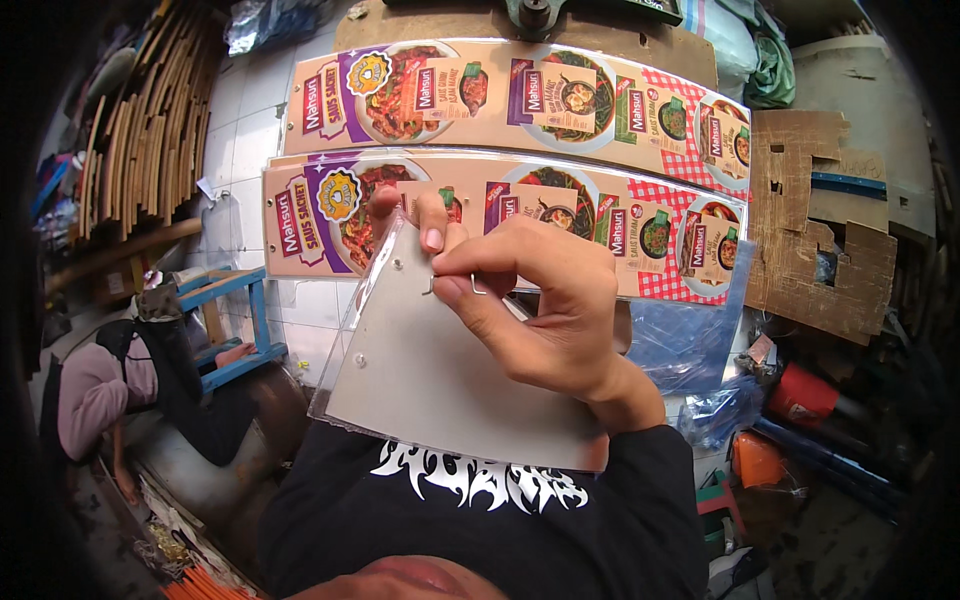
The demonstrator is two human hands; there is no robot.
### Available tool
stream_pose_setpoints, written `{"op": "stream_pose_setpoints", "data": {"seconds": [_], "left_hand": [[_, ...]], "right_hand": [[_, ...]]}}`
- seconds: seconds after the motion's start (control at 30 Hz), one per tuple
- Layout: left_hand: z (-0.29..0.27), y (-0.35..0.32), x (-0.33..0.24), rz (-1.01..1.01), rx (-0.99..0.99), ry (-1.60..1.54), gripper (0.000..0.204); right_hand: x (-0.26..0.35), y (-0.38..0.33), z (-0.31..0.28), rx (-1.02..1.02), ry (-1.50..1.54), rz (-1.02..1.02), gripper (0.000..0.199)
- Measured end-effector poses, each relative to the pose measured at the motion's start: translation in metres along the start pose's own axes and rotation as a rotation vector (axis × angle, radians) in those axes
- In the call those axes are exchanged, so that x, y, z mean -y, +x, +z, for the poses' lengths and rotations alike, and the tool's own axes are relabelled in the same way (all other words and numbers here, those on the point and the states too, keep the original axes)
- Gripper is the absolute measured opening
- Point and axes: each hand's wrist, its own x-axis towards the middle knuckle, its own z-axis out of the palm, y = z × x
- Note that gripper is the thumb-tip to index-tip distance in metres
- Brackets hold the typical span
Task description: The person binds printed display boards by inserting and securing metal wire rings through their pre-punched holes by hand, then sets the boards on the table.
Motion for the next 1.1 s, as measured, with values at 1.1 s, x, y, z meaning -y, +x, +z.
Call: {"op": "stream_pose_setpoints", "data": {"seconds": [1.1], "left_hand": [[0.031,-0.009,-0.015,-0.09,-0.149,0.045,0.041]], "right_hand": [[0.004,-0.013,0.028,-0.004,-0.487,-0.255,0.024]]}}
